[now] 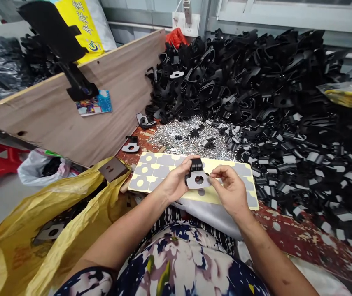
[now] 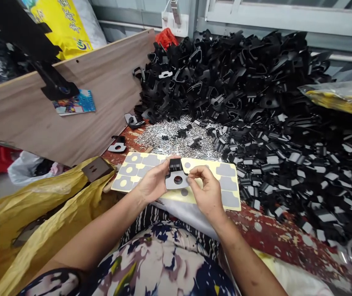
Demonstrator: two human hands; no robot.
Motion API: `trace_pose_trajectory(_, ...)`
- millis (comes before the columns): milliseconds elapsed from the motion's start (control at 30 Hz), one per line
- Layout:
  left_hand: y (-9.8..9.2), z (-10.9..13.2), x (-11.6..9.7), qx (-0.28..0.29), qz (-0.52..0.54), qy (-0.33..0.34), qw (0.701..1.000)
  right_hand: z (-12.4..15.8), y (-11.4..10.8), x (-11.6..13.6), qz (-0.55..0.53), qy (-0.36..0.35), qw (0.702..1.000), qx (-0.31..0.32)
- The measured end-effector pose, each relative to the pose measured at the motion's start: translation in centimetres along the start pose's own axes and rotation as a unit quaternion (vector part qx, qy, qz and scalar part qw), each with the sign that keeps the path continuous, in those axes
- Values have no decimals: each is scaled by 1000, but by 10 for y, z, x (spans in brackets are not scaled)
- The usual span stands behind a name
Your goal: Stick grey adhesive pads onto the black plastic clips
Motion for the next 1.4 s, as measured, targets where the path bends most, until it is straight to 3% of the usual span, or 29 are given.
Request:
trace_pose_trajectory(700,0,-3,8,10,-2,-8,1000,9,3,-4,97,-37,995,1)
trace_pose_trajectory(900,4,1,9,10,-23,-5,1000,9,6,7,139,-70,988,0)
trace_pose_trajectory(967,5,-1,13,-8,-59,21,998,11,8,13,173,-90,981,0)
trace_pose_trajectory(1033,3,-4,15,-55,-99,90,989,14,12,18,220,-123,968,-6)
trace_pose_trajectory(1167,-1,-4,17,-136,-173,239,946,22,19,25,324,-231,917,-25)
trace_pose_trajectory(1267,-2,-6,22,-147,-169,257,940,28,25,25,390,-280,876,-51)
trace_pose_trajectory(1400,1,-9,19,-131,-130,254,949,31,24,35,384,-277,878,-75)
Point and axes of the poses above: each hand's wrist, its own z-axis away from the middle knuckle, its own y-axis out of the palm, x = y × z, the point moved 5 cm from there along -z, towards the middle knuckle, and after that the axes turned 4 degrees about -y, right-handed, at the moved point
